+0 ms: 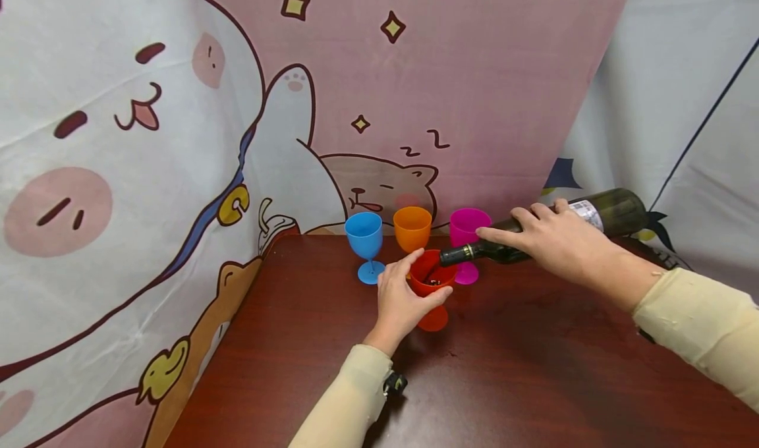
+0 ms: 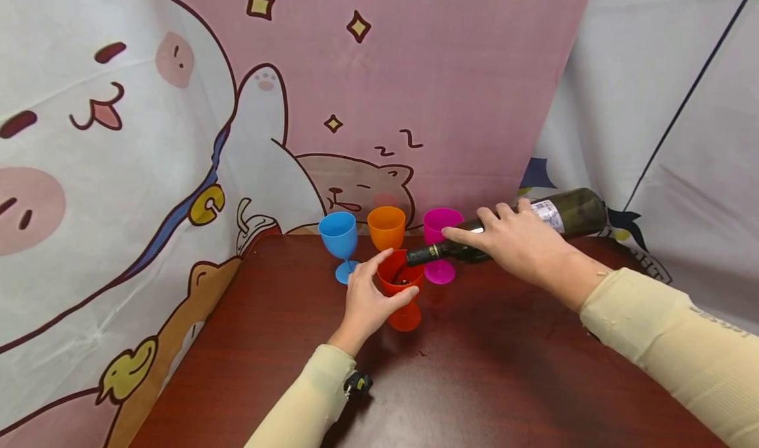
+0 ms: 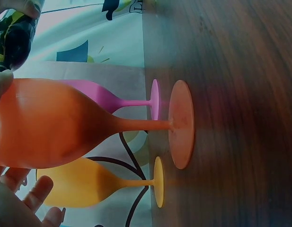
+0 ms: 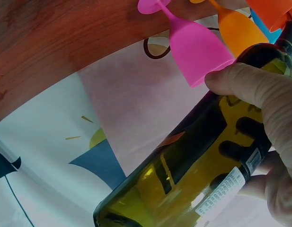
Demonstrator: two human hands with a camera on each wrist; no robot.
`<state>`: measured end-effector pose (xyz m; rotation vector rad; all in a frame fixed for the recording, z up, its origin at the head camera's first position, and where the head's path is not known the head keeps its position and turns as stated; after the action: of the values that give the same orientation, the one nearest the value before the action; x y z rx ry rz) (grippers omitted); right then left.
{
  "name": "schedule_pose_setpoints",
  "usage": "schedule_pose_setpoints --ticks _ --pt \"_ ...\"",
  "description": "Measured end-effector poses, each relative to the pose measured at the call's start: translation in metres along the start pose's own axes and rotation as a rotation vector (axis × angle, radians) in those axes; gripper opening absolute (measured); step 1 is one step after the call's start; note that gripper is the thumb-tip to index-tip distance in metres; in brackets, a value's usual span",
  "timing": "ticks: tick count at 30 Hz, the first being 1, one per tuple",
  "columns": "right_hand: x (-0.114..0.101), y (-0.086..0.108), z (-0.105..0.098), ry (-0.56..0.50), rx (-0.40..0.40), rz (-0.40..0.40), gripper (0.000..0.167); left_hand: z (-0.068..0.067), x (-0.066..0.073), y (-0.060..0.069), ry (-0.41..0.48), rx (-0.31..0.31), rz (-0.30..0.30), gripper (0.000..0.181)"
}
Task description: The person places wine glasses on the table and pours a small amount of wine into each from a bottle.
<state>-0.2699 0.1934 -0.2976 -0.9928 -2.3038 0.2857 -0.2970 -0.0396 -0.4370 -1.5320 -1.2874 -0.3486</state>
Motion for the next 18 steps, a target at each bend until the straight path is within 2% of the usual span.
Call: schedule_pose_setpoints --ticks 11,18 --pt "-0.002 -0.004 0.001 -0.004 -0.01 0.003 0.094 -0.001 0.001 0.0 0.006 -0.002 -0.009 0.083" --pt "-0.01 -0.004 0.012 -0.09 -0.055 0.07 0.092 0.0 0.0 0.0 -0.008 0.007 0.002 0.083"
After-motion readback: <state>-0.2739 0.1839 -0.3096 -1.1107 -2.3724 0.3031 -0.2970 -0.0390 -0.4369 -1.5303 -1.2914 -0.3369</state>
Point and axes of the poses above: each hand's wrist, its own y-axis away from the middle knuckle, its own z-axis out of the palm, x = y × z, the point moved 7 cm from there along -y, towards the middle knuckle, and after that the axes turned 15 degrees about x, right-handed, at the moved point
